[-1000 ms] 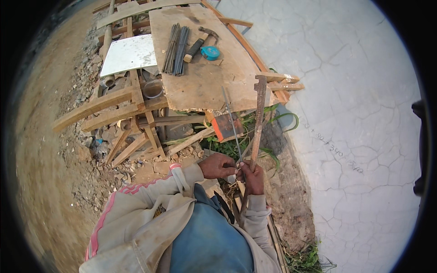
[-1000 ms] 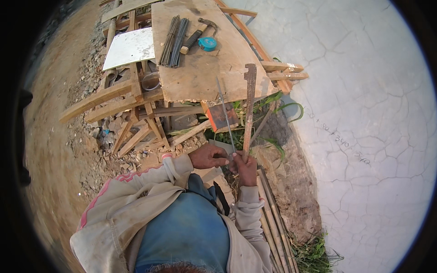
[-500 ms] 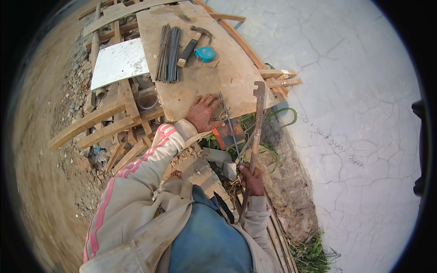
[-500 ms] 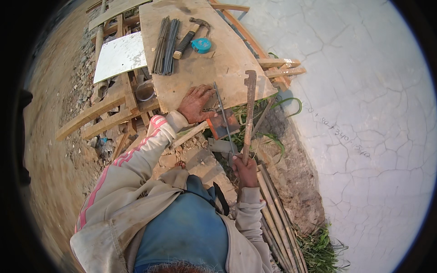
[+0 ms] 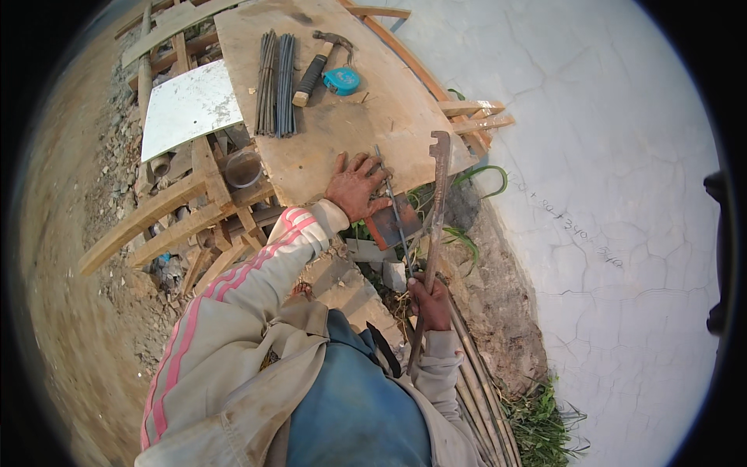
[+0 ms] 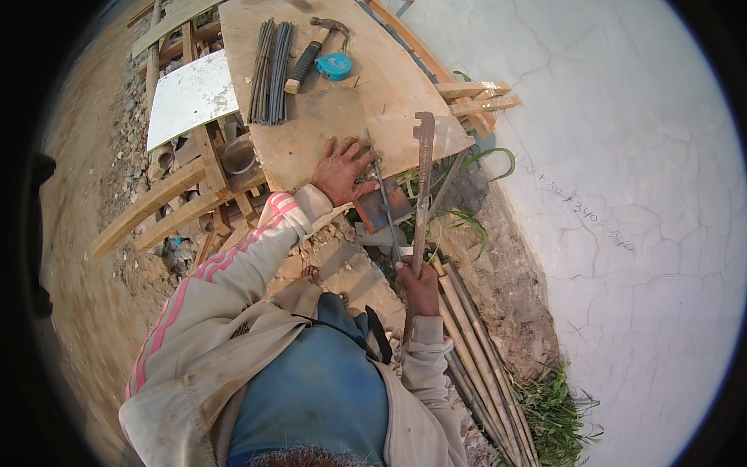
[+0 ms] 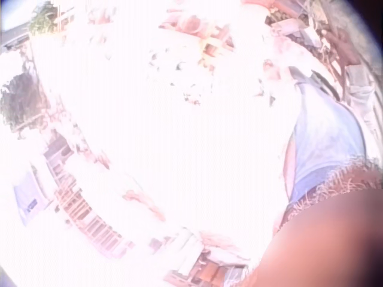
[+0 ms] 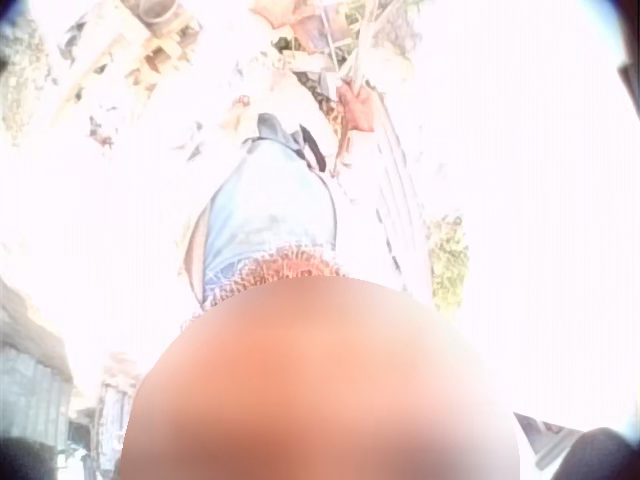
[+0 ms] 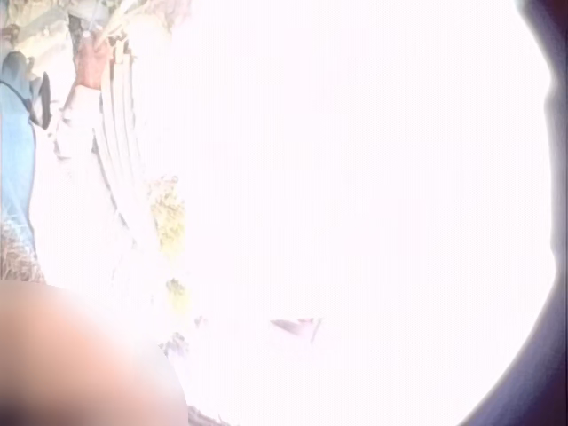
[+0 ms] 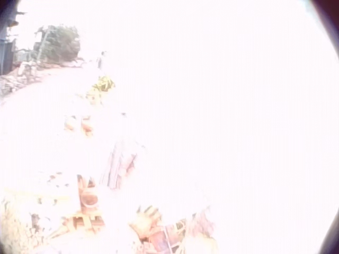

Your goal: The person bends thin metal rods using a hammer and a metal block on a makeshift wooden table. They repeatedly position each rod and strike it to create a bend, then place the finished pieces aside.

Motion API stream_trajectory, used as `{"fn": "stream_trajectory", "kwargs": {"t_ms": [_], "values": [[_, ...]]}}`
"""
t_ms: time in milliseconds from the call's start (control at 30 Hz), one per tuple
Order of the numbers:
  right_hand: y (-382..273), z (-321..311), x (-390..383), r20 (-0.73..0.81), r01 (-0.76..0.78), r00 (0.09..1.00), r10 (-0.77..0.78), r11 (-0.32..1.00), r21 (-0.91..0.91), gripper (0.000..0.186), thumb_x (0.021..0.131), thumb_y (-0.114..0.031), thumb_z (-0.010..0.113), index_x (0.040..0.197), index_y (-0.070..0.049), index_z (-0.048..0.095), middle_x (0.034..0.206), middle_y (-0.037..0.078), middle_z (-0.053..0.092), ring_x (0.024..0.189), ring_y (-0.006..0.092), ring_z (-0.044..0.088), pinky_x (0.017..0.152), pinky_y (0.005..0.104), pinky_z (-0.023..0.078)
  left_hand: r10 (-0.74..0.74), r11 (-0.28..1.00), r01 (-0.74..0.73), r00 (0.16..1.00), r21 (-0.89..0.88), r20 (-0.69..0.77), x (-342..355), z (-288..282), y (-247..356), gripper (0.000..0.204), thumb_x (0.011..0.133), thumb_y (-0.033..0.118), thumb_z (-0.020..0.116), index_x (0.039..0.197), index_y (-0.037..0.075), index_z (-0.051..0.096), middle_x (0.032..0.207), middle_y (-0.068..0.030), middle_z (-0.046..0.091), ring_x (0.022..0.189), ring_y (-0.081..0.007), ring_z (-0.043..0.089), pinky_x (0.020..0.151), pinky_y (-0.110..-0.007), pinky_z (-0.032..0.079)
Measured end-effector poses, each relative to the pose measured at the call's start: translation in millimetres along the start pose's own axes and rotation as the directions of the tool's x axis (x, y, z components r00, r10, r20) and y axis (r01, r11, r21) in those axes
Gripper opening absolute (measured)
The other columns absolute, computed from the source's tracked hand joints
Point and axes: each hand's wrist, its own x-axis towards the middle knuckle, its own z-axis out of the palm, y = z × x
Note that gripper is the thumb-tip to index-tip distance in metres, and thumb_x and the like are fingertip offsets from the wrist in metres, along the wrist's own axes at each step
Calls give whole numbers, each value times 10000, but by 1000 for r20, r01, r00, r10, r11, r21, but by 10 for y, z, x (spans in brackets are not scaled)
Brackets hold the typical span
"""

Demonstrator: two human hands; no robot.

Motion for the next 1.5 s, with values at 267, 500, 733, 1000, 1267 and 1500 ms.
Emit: {"fn": "stream_trajectory", "kwargs": {"t_ms": [267,500,733,1000,1267,1500], "values": [[41,-24,17,21,17,1000,-15,996,-89,215,939,-214,696,942,-23,597,692,5,567,472,84,477,414,236,359,-33,999,33,999,-24,-6,42,41,29,663,814,591,685,1322,171,611,1429,-94,480,1383,-327,373,1119,-643,220],[244,-421,-119,-123,92,984,-128,960,-263,235,939,-221,704,886,-25,586,667,22,571,531,89,534,483,256,424,-34,999,34,999,25,9,73,116,21,722,826,677,614,1328,158,623,1412,-116,490,1387,-323,381,1116,-609,230],[387,-1388,-502,-163,57,938,-307,599,-799,392,890,-370,733,988,8,695,692,153,659,572,285,609,571,405,469,-19,999,18,1000,41,3,53,118,10,672,850,644,614,1315,159,623,1432,-123,484,1383,-323,393,1109,-601,238],[98,-1961,-204,1,50,986,-169,287,-957,481,849,-486,734,869,-5,719,676,235,623,619,380,634,599,438,484,-56,998,56,998,24,-8,31,154,27,672,839,666,615,1314,192,629,1454,-99,481,1399,-299,384,1147,-598,204],[-262,-2279,714,174,187,969,-174,57,-981,369,834,-441,735,863,-73,734,715,219,659,704,399,674,639,468,517,-72,997,72,997,20,14,32,106,32,713,847,707,581,1341,192,605,1466,-102,471,1412,-309,372,1167,-596,194],[-589,-2333,1108,288,288,946,-148,-21,-957,329,841,-439,717,878,-113,749,748,192,688,727,406,678,674,488,533,-71,997,70,997,43,34,43,104,20,717,857,700,583,1352,181,595,1469,-115,463,1405,-328,384,1189,-581,194]]}}
